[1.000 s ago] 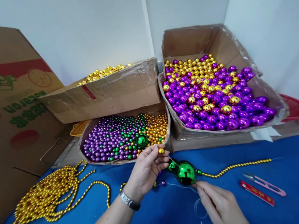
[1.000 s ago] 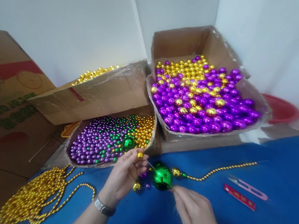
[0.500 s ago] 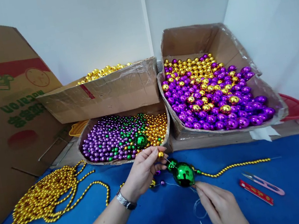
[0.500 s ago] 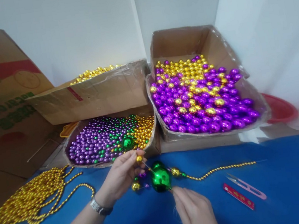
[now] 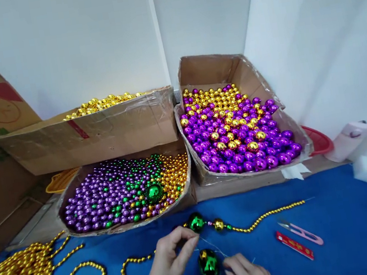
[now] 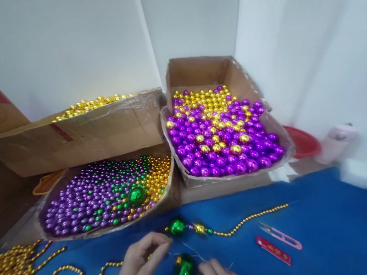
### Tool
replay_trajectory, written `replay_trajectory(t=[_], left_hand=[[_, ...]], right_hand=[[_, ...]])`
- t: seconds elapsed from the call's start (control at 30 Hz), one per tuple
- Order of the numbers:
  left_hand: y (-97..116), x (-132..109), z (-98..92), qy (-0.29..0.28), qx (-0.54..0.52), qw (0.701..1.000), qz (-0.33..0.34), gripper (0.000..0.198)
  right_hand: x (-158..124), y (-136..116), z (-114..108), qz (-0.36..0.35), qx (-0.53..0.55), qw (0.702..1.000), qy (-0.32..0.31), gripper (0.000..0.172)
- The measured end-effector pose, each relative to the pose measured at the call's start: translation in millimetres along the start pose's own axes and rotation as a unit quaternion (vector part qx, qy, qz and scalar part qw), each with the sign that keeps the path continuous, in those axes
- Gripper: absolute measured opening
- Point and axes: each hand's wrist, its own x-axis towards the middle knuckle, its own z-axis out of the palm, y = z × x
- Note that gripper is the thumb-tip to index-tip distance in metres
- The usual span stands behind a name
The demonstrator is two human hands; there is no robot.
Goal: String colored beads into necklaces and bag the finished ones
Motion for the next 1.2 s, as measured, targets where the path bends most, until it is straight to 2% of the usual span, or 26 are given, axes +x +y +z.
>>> replay_trajectory(t=[0.07,0.2,0.27,0.37,0.4,0.47,0.53,0.57,0.6,0.63,0.73,0.8,0.87,0.93,1.0,1.07,1.13,1.2], left_hand=[[20,7,-6.1,0.016,0.009,1.0,0.025,0.012],[63,29,-11.3,0.017,0.009,0.996,0.09,0.012],[79,43,-11.4,-0.011,0.006,0.995,0.103,0.016],[95,74,-11.5,-0.067,0.027,0.989,0.132,0.026],[98,87,-11.3,-0.066,0.059,0.984,0.155,0.029],[101,118,-9.4,-0.029,0.18,0.959,0.215,0.031],[99,150,-5.2,0.001,0.357,0.899,0.253,0.03],[97,165,-2.3,0.002,0.43,0.868,0.249,0.029],[93,178,0.8,-0.002,0.465,0.851,0.243,0.026],[90,188,4.0,-0.007,0.488,0.841,0.234,0.023],[84,203,11.4,-0.013,0.492,0.842,0.22,0.018],[86,198,13.0,-0.008,0.483,0.848,0.219,0.019],[92,184,11.2,-0.003,0.469,0.855,0.221,0.023],[97,162,6.0,0.001,0.419,0.879,0.226,0.027],[99,136,-1.5,0.008,0.281,0.936,0.212,0.03],[93,108,-9.5,0.011,0.07,0.986,0.149,0.031],[80,81,-16.4,0.011,-0.125,0.991,0.054,0.03],[62,56,-21.9,0.021,-0.253,0.967,-0.022,0.03]], right_hand=[[15,-7,-16,0.016,0.031,0.999,-0.014,0.028],[46,-27,-31,0.006,0.127,0.992,0.001,0.031],[53,-31,-32,0.023,0.19,0.981,0.017,0.03],[56,-30,-32,0.089,0.27,0.959,0.02,0.034],[55,-29,-34,0.105,0.283,0.953,0.015,0.033],[54,-28,-37,0.111,0.288,0.951,0.015,0.031],[54,-27,-40,0.092,0.274,0.957,0.018,0.029],[54,-27,-42,0.082,0.266,0.96,0.02,0.029],[53,-27,-43,0.073,0.262,0.962,0.02,0.028],[52,-27,-44,0.067,0.261,0.963,0.02,0.028],[49,-25,-47,0.072,0.269,0.96,0.015,0.026],[46,-23,-50,0.095,0.278,0.956,0.014,0.025],[43,-21,-53,0.117,0.288,0.95,0.012,0.024],[40,-20,-56,0.128,0.297,0.946,0.007,0.022],[38,-19,-58,0.124,0.304,0.945,-0.006,0.022],[37,-18,-59,0.106,0.296,0.949,-0.017,0.023],[36,-17,-60,0.081,0.272,0.959,-0.02,0.024],[36,-17,-60,0.063,0.25,0.966,-0.036,0.024]])
